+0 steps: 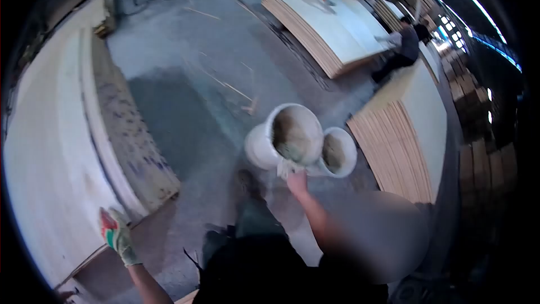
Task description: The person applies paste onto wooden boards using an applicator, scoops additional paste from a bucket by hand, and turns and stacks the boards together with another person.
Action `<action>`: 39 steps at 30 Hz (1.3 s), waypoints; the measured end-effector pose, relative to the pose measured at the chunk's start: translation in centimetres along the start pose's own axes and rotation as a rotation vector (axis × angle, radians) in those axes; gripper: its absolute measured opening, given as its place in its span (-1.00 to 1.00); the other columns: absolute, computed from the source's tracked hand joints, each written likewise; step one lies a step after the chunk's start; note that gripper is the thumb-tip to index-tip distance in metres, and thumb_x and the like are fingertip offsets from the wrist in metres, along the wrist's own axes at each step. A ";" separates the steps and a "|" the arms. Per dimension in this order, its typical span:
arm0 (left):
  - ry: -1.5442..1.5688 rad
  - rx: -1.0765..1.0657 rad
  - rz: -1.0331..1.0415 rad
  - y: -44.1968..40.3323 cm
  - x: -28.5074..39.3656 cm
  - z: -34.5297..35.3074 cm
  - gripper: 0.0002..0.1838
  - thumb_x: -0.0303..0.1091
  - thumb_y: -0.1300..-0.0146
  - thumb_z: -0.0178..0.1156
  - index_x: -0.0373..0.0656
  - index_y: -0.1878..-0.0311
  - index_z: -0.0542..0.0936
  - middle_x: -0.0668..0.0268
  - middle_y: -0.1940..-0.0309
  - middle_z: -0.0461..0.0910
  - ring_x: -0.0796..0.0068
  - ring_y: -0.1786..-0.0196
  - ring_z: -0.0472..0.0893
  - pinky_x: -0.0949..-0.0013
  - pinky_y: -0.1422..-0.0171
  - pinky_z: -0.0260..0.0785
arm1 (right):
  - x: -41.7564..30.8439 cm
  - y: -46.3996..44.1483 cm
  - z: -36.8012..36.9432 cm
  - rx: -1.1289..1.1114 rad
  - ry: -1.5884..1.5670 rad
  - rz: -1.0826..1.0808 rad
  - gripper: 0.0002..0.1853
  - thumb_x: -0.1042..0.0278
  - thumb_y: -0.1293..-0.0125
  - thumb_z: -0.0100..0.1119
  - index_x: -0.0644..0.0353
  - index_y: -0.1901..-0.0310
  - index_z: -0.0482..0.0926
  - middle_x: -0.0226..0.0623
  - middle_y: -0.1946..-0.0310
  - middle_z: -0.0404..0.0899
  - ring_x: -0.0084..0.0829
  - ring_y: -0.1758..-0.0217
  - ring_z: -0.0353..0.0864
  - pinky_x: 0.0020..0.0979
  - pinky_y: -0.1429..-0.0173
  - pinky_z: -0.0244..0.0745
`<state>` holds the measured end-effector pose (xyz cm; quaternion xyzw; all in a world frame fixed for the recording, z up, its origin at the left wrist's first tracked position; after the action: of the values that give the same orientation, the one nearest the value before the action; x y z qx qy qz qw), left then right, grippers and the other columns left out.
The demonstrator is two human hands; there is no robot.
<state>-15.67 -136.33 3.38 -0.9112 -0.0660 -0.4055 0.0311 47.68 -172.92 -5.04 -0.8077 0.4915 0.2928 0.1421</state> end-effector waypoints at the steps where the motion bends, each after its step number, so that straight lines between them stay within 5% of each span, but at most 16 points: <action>1: -0.140 0.115 0.227 1.9 6.2 -0.1 -0.53 -0.25 -0.44 0.12 -0.31 -0.32 0.49 -0.03 -0.34 0.46 0.04 -0.41 0.41 0.14 -0.49 0.19 | 3.6 -2.6 -2.6 0.086 0.190 -0.015 -0.67 0.23 -0.30 0.14 0.34 0.07 0.63 0.21 0.09 0.62 0.23 -0.05 0.56 0.06 -0.14 0.44; 3: -0.280 0.208 0.450 5.1 14.1 3.7 -0.52 -0.27 -0.46 0.11 -0.32 -0.35 0.46 0.01 -0.37 0.43 0.10 -0.41 0.42 0.15 -0.48 0.20 | 5.5 -6.8 -6.9 0.157 0.272 0.023 -0.69 0.28 -0.26 0.14 0.35 0.11 0.65 0.19 0.14 0.65 0.18 -0.03 0.59 0.01 -0.14 0.46; 5: 0.441 0.022 0.321 7.9 16.5 10.8 -0.55 -0.32 -0.48 0.10 -0.26 -0.36 0.45 0.11 -0.37 0.43 0.28 -0.38 0.43 0.22 -0.44 0.24 | 5.2 -11.8 -8.0 0.130 0.172 0.078 -0.69 0.30 -0.24 0.13 0.36 0.12 0.67 0.18 0.16 0.66 0.15 -0.04 0.61 -0.02 -0.14 0.47; 7: 0.459 -0.322 -0.074 12.3 14.8 21.5 -0.60 -0.35 -0.48 0.12 -0.19 -0.33 0.50 0.24 -0.27 0.51 0.45 -0.30 0.46 0.32 -0.41 0.26 | 6.3 -17.2 -4.5 -0.002 -0.002 -0.028 -0.68 0.31 -0.22 0.12 0.34 0.12 0.69 0.12 0.14 0.69 0.09 -0.05 0.64 -0.08 -0.17 0.50; 9: 0.570 -0.706 -0.109 18.7 20.2 30.5 -0.59 -0.28 -0.51 0.10 -0.17 -0.35 0.48 0.30 -0.27 0.50 0.46 -0.33 0.45 0.34 -0.45 0.19 | 6.4 -20.9 -0.2 -0.136 0.212 -0.015 -0.66 0.29 -0.23 0.11 0.29 0.07 0.70 0.07 0.09 0.69 0.01 -0.05 0.66 -0.16 -0.18 0.54; 12: 0.571 -0.910 -0.562 27.7 24.8 39.9 -0.62 -0.26 -0.50 0.14 -0.12 -0.31 0.52 0.37 -0.17 0.54 0.54 -0.25 0.48 0.44 -0.36 0.27 | 8.4 -24.6 7.9 -0.276 0.001 -0.046 -0.68 0.25 -0.25 0.11 0.23 0.09 0.72 0.05 0.06 0.69 -0.01 -0.07 0.66 -0.16 -0.20 0.54; 15: 0.838 -0.923 -0.891 33.7 24.7 46.6 -0.59 -0.21 -0.49 0.15 -0.04 -0.34 0.50 0.41 -0.25 0.49 0.56 -0.30 0.45 0.44 -0.34 0.25 | 11.7 -25.7 15.2 -0.434 0.349 0.175 -0.67 0.20 -0.25 0.14 0.19 0.09 0.73 0.01 0.00 0.68 -0.01 -0.11 0.66 -0.14 -0.20 0.55; 17: 1.066 -0.790 -1.029 36.0 22.2 48.8 -0.59 -0.21 -0.50 0.15 -0.08 -0.34 0.49 0.38 -0.21 0.52 0.58 -0.27 0.47 0.44 -0.32 0.28 | 13.2 -21.9 22.8 -1.039 0.732 -0.081 -0.65 0.16 -0.23 0.17 0.18 0.06 0.72 -0.05 -0.05 0.67 -0.02 -0.13 0.65 -0.11 -0.20 0.55; 19: 0.613 -0.784 -0.652 35.0 23.5 48.2 -0.59 -0.23 -0.51 0.14 -0.15 -0.33 0.49 0.35 -0.15 0.54 0.59 -0.18 0.50 0.45 -0.27 0.33 | 16.0 -17.1 25.6 -1.055 0.655 -0.055 -0.61 0.08 -0.24 0.15 0.14 0.03 0.72 -0.05 -0.01 0.68 -0.06 -0.12 0.66 -0.13 -0.18 0.57; 25: 0.849 -0.601 -0.848 35.6 23.4 48.6 -0.65 -0.39 -0.49 0.15 -0.23 -0.28 0.51 0.42 -0.12 0.53 0.62 -0.17 0.47 0.50 -0.31 0.32 | 15.6 -18.7 20.0 -1.206 0.531 0.122 -0.60 0.29 -0.19 0.23 0.32 -0.03 0.65 0.06 -0.07 0.64 -0.04 -0.15 0.64 -0.22 -0.21 0.56; 27: 0.842 -0.626 -0.743 35.5 22.8 48.8 -0.65 -0.39 -0.49 0.15 -0.24 -0.28 0.50 0.40 -0.11 0.54 0.60 -0.16 0.48 0.50 -0.32 0.32 | 23.4 -16.7 20.5 -1.060 -0.169 0.722 -0.59 0.42 -0.28 0.14 0.38 -0.15 0.54 0.02 -0.09 0.61 -0.11 -0.15 0.63 -0.13 -0.21 0.57; 30: 0.835 -0.587 -0.707 36.5 20.4 45.6 -0.59 -0.30 -0.49 0.14 -0.19 -0.33 0.47 0.35 -0.17 0.55 0.49 -0.22 0.50 0.38 -0.35 0.32 | 15.6 -16.0 12.6 -1.277 -0.581 0.862 -0.60 0.53 -0.35 0.07 0.20 -0.23 0.47 -0.19 0.02 0.63 -0.25 0.00 0.66 -0.20 0.09 0.60; 35: 1.053 -0.218 -0.920 43.7 13.7 32.8 -0.62 -0.29 -0.48 0.17 -0.14 -0.30 0.51 0.35 -0.10 0.57 0.54 -0.16 0.53 0.44 -0.29 0.37 | 8.9 -19.0 2.9 -1.156 -0.687 0.648 -0.76 0.47 -0.36 0.10 0.28 -0.03 0.59 -0.28 0.21 0.61 -0.31 0.19 0.61 -0.23 0.09 0.57; 36: 1.085 -0.116 -0.902 47.0 10.4 30.2 -0.62 -0.29 -0.48 0.17 -0.14 -0.30 0.51 0.35 -0.10 0.57 0.54 -0.16 0.53 0.44 -0.29 0.37 | 8.3 -20.2 2.2 -1.276 -0.382 0.365 -0.69 0.43 -0.39 0.04 0.29 -0.12 0.51 -0.09 -0.07 0.58 -0.15 -0.08 0.62 -0.07 -0.20 0.58; 37: 1.039 -0.029 -0.832 51.3 6.1 28.4 -0.61 -0.23 -0.48 0.17 -0.14 -0.28 0.52 0.37 -0.06 0.57 0.55 -0.14 0.54 0.45 -0.27 0.37 | 5.7 -20.6 0.4 -1.116 -0.308 -0.175 -0.70 0.36 -0.41 0.02 0.26 -0.09 0.53 -0.10 -0.01 0.60 -0.17 -0.05 0.63 -0.12 -0.23 0.56; 39: 1.063 0.212 -0.749 57.6 -3.0 25.8 -0.61 -0.12 -0.48 0.16 -0.14 -0.22 0.56 0.46 0.10 0.57 0.63 0.01 0.53 0.51 -0.12 0.39 | -2.3 -15.7 0.8 -1.392 -0.955 0.274 -0.63 0.28 -0.44 -0.05 0.28 -0.16 0.52 -0.13 -0.06 0.62 -0.20 -0.15 0.60 -0.14 -0.29 0.51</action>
<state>9.69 -190.75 -16.28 -0.4944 -0.3938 -0.7749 0.0057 60.41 -163.39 -5.20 -0.4343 0.1804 0.8516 -0.2314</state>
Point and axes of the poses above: each hand's wrist, its own y-axis away from the middle knuckle, its own z-axis out of the palm, x = y × z, the point moved 9 cm from there along -y, towards the middle knuckle
